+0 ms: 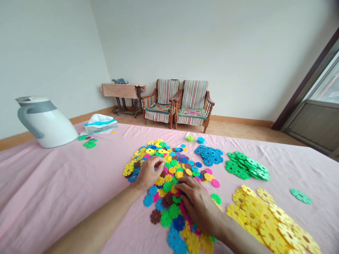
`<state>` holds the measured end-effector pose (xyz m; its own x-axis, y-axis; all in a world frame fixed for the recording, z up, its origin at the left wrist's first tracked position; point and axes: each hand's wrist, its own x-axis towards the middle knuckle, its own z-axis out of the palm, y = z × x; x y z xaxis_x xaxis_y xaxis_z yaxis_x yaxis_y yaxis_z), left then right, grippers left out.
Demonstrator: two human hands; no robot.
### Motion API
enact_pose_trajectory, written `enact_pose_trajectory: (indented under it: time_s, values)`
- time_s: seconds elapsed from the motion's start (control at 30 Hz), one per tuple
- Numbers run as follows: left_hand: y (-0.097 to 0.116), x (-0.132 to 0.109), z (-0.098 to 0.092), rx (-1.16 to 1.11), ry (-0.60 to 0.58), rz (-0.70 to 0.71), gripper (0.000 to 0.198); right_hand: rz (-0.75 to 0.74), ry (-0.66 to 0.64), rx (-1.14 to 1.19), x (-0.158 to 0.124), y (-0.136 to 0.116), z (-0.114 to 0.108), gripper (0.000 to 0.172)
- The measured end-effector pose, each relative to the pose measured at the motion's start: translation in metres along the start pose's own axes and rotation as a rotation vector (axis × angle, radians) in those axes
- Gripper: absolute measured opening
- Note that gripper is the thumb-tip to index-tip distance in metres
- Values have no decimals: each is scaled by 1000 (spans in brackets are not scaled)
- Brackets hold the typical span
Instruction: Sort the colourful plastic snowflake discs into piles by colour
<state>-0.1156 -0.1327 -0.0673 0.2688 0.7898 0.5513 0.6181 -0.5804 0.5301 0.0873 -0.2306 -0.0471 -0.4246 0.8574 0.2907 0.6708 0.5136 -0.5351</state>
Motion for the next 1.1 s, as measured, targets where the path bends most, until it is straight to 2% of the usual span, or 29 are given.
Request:
enact_pose_trajectory:
  time_s: [0.07, 0.2, 0.37, 0.53, 0.6, 0.67, 0.73, 0.8, 0.87, 0.97, 1.1]
  values:
    - [0, 0, 0, 5, 7, 5, 12, -20, 8, 28, -5, 0, 0, 31]
    - [2, -1, -1, 58, 0, 64, 16, -5, 141, 50, -18, 10, 2, 25]
    - [11, -5, 3, 157, -173, 167, 23, 62, 233, 45, -26, 32, 6, 18]
    - [28, -9, -1, -27, -383, 280, 22, 72, 246, 76, -26, 39, 9, 20]
    - [32, -10, -4, -102, -429, 305, 23, 67, 249, 81, -26, 40, 10, 20]
    - [31, -9, -5, -132, -392, 279, 23, 64, 254, 85, -26, 41, 11, 20]
    - [24, -7, -6, -86, -265, 203, 24, 67, 259, 92, -26, 42, 11, 20]
    - [15, -4, -6, 31, -125, 110, 25, 73, 260, 95, -27, 42, 11, 20]
    - [6, -3, -6, 175, -65, 49, 26, 75, 258, 96, -27, 42, 11, 20]
    - [3, -3, -6, 315, -134, 61, 34, 69, 255, 94, -27, 42, 11, 20]
    - [20, -6, -9, 269, -304, 146, 36, 61, 254, 90, -27, 43, 12, 20]
